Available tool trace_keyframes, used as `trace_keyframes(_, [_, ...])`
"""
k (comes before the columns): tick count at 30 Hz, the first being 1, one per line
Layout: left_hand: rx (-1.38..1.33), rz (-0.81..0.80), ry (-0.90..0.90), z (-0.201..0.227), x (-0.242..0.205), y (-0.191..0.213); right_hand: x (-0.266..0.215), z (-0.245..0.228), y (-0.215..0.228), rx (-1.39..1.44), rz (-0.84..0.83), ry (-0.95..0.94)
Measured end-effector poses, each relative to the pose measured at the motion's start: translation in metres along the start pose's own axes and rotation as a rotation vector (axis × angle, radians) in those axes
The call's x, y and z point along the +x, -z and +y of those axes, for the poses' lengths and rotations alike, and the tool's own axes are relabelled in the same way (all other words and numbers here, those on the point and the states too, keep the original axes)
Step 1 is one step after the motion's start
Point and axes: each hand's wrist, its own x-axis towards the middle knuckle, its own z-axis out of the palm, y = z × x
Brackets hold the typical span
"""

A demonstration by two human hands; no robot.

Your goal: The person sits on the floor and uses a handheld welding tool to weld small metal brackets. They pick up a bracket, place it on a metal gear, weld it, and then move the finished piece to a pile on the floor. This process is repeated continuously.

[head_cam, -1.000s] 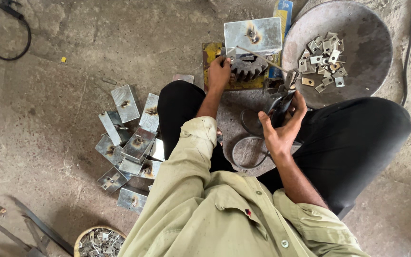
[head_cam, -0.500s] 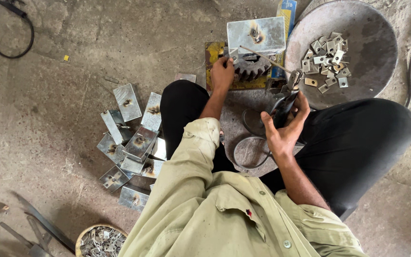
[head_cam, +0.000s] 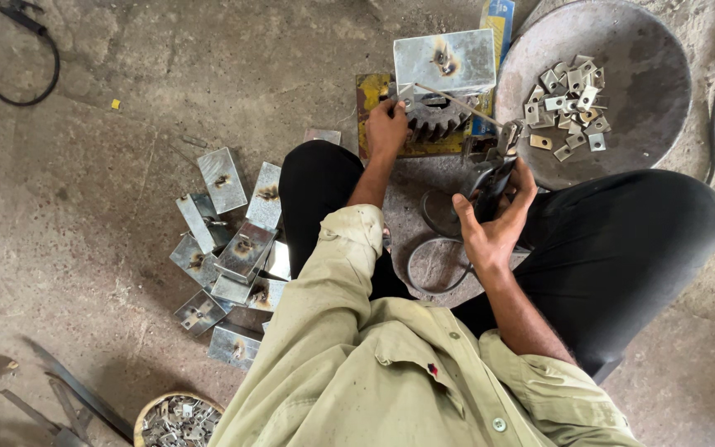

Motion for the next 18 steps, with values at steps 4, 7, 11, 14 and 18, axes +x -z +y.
trace_keyframes(4, [0.023,0.021,-0.017,0.002,-0.002,0.0,0.0,0.0,0.0,-0.001,0.006,0.0])
trace_keyframes(7, [0.042,0.025,-0.01,0.0,-0.001,0.0,0.001,0.0,0.0,-0.008,0.009,-0.007])
trace_keyframes(11, [0.086,0.046,-0.051,0.005,-0.001,0.001,0.002,0.003,-0.002,-0.014,0.019,0.006])
trace_keyframes(14, [0.09,-0.012,0.033,0.013,-0.006,0.007,0.003,0.007,-0.003,0.003,0.039,0.002])
trace_keyframes(18, [0.21,0.0,0.062,0.014,-0.004,0.008,0.004,0.008,-0.001,-0.005,0.07,0.021])
